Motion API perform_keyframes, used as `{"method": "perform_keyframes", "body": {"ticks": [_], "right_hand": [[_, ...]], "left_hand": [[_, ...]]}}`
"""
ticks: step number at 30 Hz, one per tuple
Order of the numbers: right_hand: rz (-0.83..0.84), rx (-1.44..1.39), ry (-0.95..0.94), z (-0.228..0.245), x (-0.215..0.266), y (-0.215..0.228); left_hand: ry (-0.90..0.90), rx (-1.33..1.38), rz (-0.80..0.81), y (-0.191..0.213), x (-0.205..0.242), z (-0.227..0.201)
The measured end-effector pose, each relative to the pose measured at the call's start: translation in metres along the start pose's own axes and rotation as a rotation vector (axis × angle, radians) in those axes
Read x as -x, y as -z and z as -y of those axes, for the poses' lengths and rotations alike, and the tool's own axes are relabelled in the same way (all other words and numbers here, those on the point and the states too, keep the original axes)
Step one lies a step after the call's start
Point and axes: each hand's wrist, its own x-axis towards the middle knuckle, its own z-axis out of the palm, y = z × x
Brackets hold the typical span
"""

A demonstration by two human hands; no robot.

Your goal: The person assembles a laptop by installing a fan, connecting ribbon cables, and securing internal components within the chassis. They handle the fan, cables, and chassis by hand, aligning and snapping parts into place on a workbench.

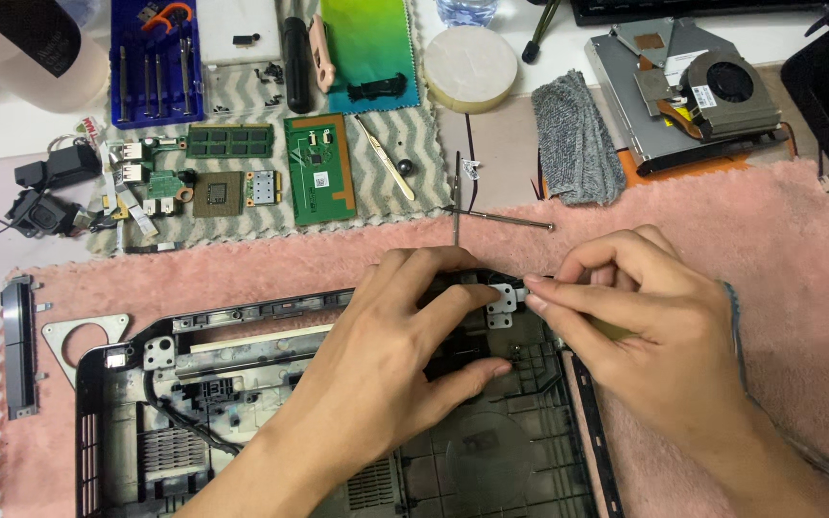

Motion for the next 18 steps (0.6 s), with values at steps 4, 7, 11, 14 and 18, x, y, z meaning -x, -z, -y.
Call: {"method": "perform_keyframes", "body": {"ticks": [4, 7, 11, 14, 18], "right_hand": [[-0.014, 0.008, 0.012, -0.0008, -0.0001, -0.0007], [-0.021, 0.014, 0.016, -0.0004, -0.0008, -0.0009], [-0.039, 0.013, 0.015, 0.0013, -0.0015, -0.0023], [-0.037, 0.048, 0.016, -0.0014, 0.001, -0.0033], [-0.044, 0.055, 0.01, 0.0005, 0.0005, -0.0038]], "left_hand": [[-0.009, -0.016, 0.001, 0.0001, 0.0, 0.0], [-0.013, -0.02, 0.007, -0.0003, 0.0002, 0.0007], [-0.039, -0.08, 0.012, -0.0028, 0.0015, 0.0024], [-0.066, -0.11, 0.008, -0.0035, 0.0018, 0.0032], [-0.084, -0.194, 0.029, -0.0055, 0.0037, 0.0021]]}}
